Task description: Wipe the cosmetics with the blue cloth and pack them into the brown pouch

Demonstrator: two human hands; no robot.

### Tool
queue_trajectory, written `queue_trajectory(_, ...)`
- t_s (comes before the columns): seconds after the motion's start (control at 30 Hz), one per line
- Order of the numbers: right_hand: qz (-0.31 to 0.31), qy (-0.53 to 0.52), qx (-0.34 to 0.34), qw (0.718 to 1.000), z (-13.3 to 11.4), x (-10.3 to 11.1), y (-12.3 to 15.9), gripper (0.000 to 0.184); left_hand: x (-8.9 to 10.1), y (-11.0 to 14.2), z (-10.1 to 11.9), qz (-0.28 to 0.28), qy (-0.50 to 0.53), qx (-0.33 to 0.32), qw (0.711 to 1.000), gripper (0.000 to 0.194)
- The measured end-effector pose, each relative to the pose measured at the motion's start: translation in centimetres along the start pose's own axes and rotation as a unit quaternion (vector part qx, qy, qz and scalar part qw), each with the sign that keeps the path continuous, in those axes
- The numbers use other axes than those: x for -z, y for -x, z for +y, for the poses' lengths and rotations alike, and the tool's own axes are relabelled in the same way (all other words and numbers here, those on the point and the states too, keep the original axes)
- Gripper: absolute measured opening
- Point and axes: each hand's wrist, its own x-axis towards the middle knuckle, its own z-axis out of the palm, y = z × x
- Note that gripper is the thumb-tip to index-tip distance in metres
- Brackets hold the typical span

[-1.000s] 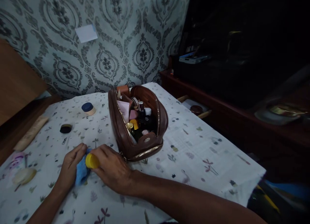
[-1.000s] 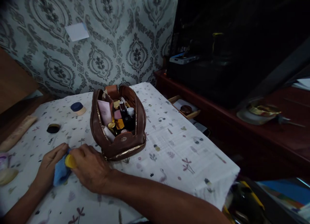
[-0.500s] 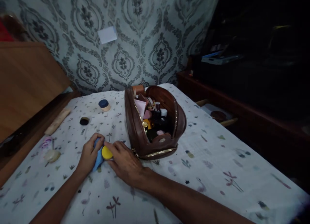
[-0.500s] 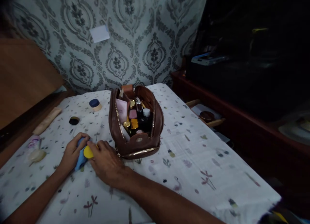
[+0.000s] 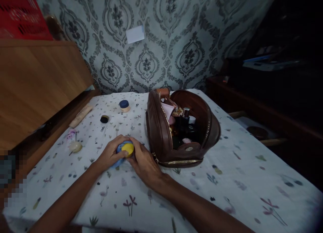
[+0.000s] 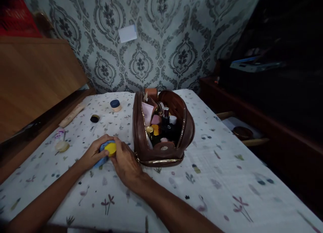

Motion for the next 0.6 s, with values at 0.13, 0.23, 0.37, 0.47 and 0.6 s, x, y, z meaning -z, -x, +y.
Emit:
queue_trajectory(0.13, 0.006, -0.008, -0.007, 1.000, -0.2, 0.0, 0.1, 0.065, 0.1, -0.1, 0.1, -0.029, -0.020, 0.016, 0.999, 0.053)
queue_trajectory(0.23, 0.008, -0.015, -0.013, 1.000, -0.6, 0.2, 0.1, 0.066, 0.0, -0.4, 0.6, 0.003, -0.040, 0.023, 0.999, 0.040)
queue_trajectory(0.37, 0.016, -0.018, -0.032, 0.999, -1.1, 0.4, 0.2, 0.067, -0.3, -1.0, 1.0, 0.057, -0.073, 0.024, 0.995, 0.031)
queue_trajectory(0.47, 0.022, -0.008, -0.029, 0.999, -1.1, 0.4, 0.2, 0.066, -0.6, -1.5, 1.0, 0.058, -0.095, 0.004, 0.994, 0.027)
queue_trajectory(0.6, 0.032, 0.007, -0.029, 0.999, -0.8, 0.2, 0.1, 0.062, -1.5, -2.4, 0.3, 0.087, -0.109, -0.042, 0.989, 0.023)
